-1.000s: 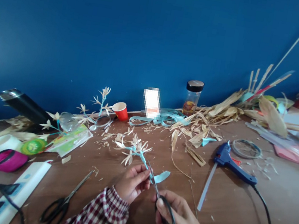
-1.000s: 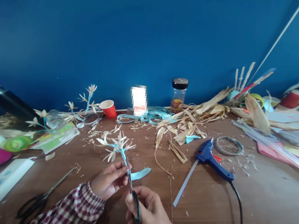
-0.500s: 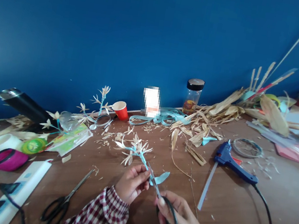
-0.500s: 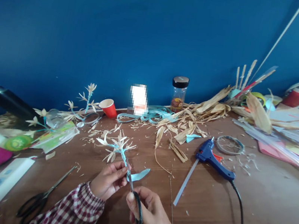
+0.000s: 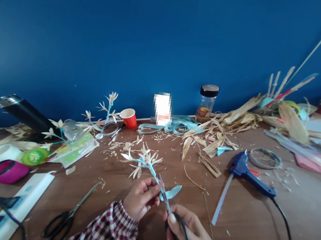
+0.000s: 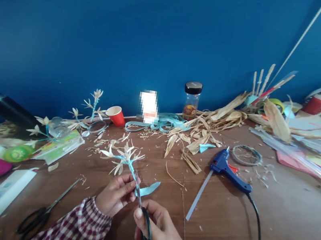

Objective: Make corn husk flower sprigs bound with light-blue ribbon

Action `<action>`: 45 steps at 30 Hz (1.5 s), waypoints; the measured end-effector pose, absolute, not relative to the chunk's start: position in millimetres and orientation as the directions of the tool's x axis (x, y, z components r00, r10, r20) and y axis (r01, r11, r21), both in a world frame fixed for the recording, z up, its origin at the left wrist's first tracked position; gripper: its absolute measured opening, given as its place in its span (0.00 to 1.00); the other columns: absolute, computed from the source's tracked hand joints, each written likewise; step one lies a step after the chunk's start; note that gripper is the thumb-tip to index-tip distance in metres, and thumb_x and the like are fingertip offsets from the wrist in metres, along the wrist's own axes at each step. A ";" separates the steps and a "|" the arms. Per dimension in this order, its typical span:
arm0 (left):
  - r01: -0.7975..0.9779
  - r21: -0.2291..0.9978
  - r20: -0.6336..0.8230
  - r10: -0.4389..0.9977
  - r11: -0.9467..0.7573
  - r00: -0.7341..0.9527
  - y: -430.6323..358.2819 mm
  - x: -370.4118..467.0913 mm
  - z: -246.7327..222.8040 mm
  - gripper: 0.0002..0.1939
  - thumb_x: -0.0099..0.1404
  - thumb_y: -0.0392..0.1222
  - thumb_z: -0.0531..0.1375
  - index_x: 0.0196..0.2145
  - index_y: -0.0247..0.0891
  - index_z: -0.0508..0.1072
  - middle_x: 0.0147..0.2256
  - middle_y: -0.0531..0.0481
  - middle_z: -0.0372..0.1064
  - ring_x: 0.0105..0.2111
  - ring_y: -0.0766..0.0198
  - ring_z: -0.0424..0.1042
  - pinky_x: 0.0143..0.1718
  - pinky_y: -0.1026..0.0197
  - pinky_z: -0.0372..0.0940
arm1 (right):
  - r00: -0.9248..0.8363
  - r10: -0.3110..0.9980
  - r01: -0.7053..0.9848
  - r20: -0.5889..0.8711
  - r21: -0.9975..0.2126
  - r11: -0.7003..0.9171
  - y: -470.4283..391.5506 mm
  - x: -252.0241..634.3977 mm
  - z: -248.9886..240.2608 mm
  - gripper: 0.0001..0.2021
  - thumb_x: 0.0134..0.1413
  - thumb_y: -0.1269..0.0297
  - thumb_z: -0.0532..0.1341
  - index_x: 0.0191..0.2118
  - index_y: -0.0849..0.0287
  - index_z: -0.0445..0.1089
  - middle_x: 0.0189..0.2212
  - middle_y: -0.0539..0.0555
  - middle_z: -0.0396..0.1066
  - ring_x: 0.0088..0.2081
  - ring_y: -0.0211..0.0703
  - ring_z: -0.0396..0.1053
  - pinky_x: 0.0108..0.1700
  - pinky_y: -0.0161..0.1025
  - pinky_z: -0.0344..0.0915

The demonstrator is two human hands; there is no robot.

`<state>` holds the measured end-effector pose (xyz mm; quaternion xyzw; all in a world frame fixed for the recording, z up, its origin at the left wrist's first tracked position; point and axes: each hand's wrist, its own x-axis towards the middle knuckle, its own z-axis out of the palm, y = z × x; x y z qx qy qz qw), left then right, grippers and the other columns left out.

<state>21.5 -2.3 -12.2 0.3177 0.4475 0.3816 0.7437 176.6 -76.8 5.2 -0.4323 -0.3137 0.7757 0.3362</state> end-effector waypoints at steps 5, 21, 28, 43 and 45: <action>-0.295 0.811 -0.423 0.855 0.505 0.300 -0.4 20.5 -14.6 0.20 0.42 0.47 0.72 0.27 0.31 0.72 0.17 0.55 0.66 0.15 0.74 0.64 0.18 0.71 0.56 | -0.358 0.826 -0.250 -0.436 -0.808 -0.534 -75.2 177.0 0.5 0.25 0.45 0.38 0.60 0.30 0.60 0.62 0.17 0.44 0.59 0.16 0.26 0.54 0.17 0.25 0.48; -0.307 0.803 -0.425 0.852 0.511 0.306 -1.0 20.5 -13.7 0.22 0.40 0.47 0.73 0.29 0.31 0.73 0.19 0.55 0.67 0.14 0.75 0.64 0.17 0.72 0.58 | -0.390 0.816 -0.241 -0.427 -0.808 -0.538 -79.8 178.8 3.4 0.25 0.45 0.39 0.60 0.31 0.60 0.61 0.17 0.44 0.59 0.17 0.26 0.54 0.16 0.24 0.49; -0.311 0.803 -0.424 0.854 0.508 0.301 -1.7 21.3 -12.3 0.22 0.40 0.46 0.73 0.29 0.32 0.71 0.17 0.57 0.66 0.14 0.74 0.64 0.17 0.71 0.60 | -0.413 0.802 -0.203 -0.432 -0.815 -0.543 -79.8 179.2 2.3 0.25 0.46 0.38 0.59 0.33 0.60 0.60 0.19 0.45 0.62 0.17 0.27 0.57 0.16 0.24 0.50; -0.324 0.768 -0.458 0.827 0.552 0.325 -0.4 17.9 -10.9 0.23 0.40 0.46 0.73 0.26 0.34 0.65 0.17 0.57 0.65 0.14 0.75 0.64 0.17 0.72 0.60 | -0.387 0.854 -0.252 -0.347 -0.851 -0.460 -78.3 175.7 1.6 0.23 0.44 0.44 0.64 0.32 0.61 0.61 0.19 0.43 0.58 0.19 0.27 0.55 0.20 0.26 0.59; -0.317 0.768 -0.456 0.822 0.557 0.341 0.0 16.7 -8.9 0.23 0.40 0.46 0.73 0.25 0.34 0.65 0.17 0.59 0.63 0.13 0.76 0.61 0.15 0.73 0.58 | -0.401 0.853 -0.267 -0.335 -0.848 -0.458 -78.3 176.5 2.8 0.23 0.45 0.45 0.64 0.34 0.61 0.62 0.21 0.44 0.58 0.20 0.28 0.56 0.21 0.27 0.60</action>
